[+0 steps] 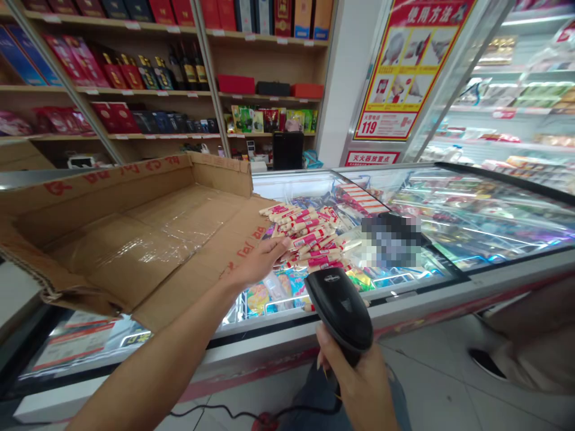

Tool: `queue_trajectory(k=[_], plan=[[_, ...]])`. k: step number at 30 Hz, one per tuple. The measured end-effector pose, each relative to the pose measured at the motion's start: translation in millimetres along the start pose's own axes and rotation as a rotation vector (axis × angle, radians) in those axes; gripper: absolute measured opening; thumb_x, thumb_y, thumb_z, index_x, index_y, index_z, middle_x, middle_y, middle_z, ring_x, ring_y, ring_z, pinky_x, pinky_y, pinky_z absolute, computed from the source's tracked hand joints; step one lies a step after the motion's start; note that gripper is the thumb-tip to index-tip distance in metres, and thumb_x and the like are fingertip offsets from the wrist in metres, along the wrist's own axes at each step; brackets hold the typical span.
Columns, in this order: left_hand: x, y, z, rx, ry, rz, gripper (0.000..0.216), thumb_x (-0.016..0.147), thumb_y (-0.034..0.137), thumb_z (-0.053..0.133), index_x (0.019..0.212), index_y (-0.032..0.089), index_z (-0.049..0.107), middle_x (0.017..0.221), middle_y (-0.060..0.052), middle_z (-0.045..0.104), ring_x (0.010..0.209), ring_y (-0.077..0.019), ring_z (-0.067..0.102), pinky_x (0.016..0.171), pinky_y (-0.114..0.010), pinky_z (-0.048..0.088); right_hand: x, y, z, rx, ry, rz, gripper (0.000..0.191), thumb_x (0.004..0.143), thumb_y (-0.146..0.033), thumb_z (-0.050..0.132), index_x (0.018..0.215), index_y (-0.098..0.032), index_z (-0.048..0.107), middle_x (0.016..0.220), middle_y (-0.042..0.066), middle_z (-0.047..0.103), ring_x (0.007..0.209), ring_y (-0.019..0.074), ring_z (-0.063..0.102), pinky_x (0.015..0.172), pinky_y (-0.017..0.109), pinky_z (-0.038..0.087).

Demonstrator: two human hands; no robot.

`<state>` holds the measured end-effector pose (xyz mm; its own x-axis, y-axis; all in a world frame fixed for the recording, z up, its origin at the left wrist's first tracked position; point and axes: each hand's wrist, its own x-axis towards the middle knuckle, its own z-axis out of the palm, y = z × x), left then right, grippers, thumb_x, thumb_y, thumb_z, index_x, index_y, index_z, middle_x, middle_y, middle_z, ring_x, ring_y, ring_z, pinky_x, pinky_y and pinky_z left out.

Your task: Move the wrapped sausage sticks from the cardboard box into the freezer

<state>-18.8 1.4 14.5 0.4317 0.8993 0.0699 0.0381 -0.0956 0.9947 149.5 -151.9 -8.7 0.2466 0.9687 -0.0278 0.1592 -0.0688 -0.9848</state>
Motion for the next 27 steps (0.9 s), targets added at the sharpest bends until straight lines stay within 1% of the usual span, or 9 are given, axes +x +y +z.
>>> queue_trajectory(k=[3, 6, 13, 21, 27], plan=[[0.3, -3.7, 2.1, 0.054, -0.003, 0.029, 0.052, 0.084, 0.067, 0.050, 0.065, 0.020, 0.037, 0.057, 0.007, 0.026, 0.050, -0.0073, 0.023, 0.047, -0.022, 0.020, 2.0, 1.1, 2.1, 0.005, -0.021, 0.014, 0.037, 0.079, -0.054, 0.065, 0.074, -0.017, 0.066, 0.052, -0.001, 0.058, 0.051, 0.0169, 0.054, 0.053, 0.027, 0.044], [-0.2, -7.2, 2.9, 0.147, 0.001, 0.055, 0.049, 0.086, 0.064, 0.047, 0.069, 0.020, 0.039, 0.059, 0.006, 0.029, 0.052, -0.0080, 0.026, 0.049, -0.023, 0.023, 4.1, 2.4, 2.6, -0.014, -0.042, 0.001, 0.038, 0.080, -0.054, 0.064, 0.078, -0.016, 0.067, 0.054, 0.000, 0.060, 0.051, 0.0169, 0.054, 0.053, 0.028, 0.044], [0.8, -8.1, 1.9, 0.323, -0.012, 0.124, 0.046, 0.091, 0.059, 0.040, 0.067, 0.019, 0.037, 0.061, 0.005, 0.030, 0.056, -0.0087, 0.028, 0.051, -0.023, 0.024, 4.1, 1.7, 6.5, 0.027, -0.036, 0.004, 0.038, 0.081, -0.054, 0.064, 0.073, -0.017, 0.064, 0.052, -0.002, 0.057, 0.051, 0.0156, 0.054, 0.052, 0.026, 0.044], [2.1, -9.7, 1.3, 0.330, -0.013, 0.127, 0.045, 0.092, 0.056, 0.039, 0.066, 0.020, 0.036, 0.059, 0.005, 0.029, 0.055, -0.0085, 0.029, 0.051, -0.023, 0.024, 3.8, 1.8, 6.7, 0.021, -0.030, 0.020, 0.037, 0.080, -0.054, 0.065, 0.067, -0.019, 0.060, 0.050, -0.001, 0.058, 0.049, 0.0155, 0.054, 0.050, 0.026, 0.044], [2.7, -11.6, 0.8, 0.310, -0.013, 0.127, 0.045, 0.092, 0.056, 0.039, 0.066, 0.020, 0.036, 0.058, 0.006, 0.028, 0.053, -0.0083, 0.027, 0.050, -0.023, 0.023, 4.9, 2.7, 6.2, 0.045, -0.032, 0.008, 0.036, 0.080, -0.052, 0.066, 0.068, -0.018, 0.061, 0.051, -0.001, 0.059, 0.049, 0.0153, 0.056, 0.051, 0.025, 0.045]])
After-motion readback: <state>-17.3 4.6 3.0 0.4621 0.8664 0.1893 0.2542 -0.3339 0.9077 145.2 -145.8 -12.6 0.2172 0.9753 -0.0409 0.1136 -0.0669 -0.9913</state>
